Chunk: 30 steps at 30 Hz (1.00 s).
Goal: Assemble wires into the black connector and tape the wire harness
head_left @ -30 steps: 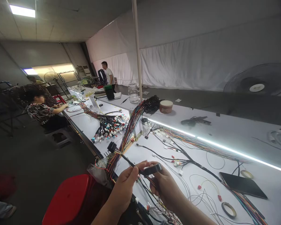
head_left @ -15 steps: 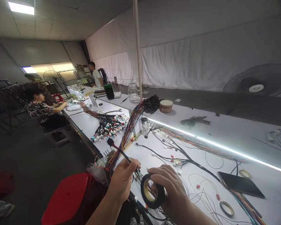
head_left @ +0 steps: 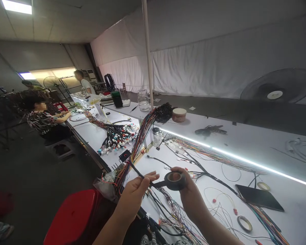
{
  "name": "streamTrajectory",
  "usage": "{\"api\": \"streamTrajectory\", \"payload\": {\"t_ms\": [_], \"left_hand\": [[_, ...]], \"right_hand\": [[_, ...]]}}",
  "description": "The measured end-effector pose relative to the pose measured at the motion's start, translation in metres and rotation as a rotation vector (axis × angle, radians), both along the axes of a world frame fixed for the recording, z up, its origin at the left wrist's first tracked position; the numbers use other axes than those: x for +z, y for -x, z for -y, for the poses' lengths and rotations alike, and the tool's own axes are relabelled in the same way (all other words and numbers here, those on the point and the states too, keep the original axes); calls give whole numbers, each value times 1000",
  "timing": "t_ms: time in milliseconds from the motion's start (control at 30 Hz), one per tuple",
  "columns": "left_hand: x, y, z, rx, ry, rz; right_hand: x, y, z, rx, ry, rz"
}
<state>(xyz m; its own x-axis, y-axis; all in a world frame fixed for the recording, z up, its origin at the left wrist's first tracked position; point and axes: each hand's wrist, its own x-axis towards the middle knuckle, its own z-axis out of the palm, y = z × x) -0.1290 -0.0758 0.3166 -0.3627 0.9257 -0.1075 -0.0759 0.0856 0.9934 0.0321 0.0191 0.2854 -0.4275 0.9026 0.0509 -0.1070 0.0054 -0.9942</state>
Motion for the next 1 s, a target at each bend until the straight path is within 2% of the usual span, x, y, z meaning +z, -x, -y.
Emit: {"api": "streamTrajectory", "payload": {"t_ms": [67,100,233,300,367,433,533,600,733,833,900,933,1000], "left_hand": [[8,2,2,-119,-14,-119],[13,4,2,-186,-39,-184],[36,8,-3,-422,-163,-490],[47,10,-5,-483,-169,-635],[52,13,-6,-447,-174,-752],[51,15,-5,-321,-194,-835],[41,17,-3,-128,-203,-845],[34,16,-4,-43,-172,-796],[27,11,-8,41,-75,-698],[29,7,-11,49,-27,-623],[31,5,-12,60,-14,-590],[30,5,-12,68,-8,-575],[28,4,-10,95,3,-512]], "right_hand": [[1,6,-4,94,141,-90],[1,11,-6,186,220,-124],[-2,31,-13,762,462,-36],[-6,38,-14,963,500,48],[-9,40,-15,1035,510,63],[-10,34,-14,1011,503,11],[-7,19,-7,809,333,-80],[-5,11,0,673,67,-76],[-4,10,12,470,-605,-18],[-6,15,17,320,-949,189],[-5,16,19,269,-1053,319],[-4,16,20,268,-1054,333],[-1,15,20,268,-919,206]]}}
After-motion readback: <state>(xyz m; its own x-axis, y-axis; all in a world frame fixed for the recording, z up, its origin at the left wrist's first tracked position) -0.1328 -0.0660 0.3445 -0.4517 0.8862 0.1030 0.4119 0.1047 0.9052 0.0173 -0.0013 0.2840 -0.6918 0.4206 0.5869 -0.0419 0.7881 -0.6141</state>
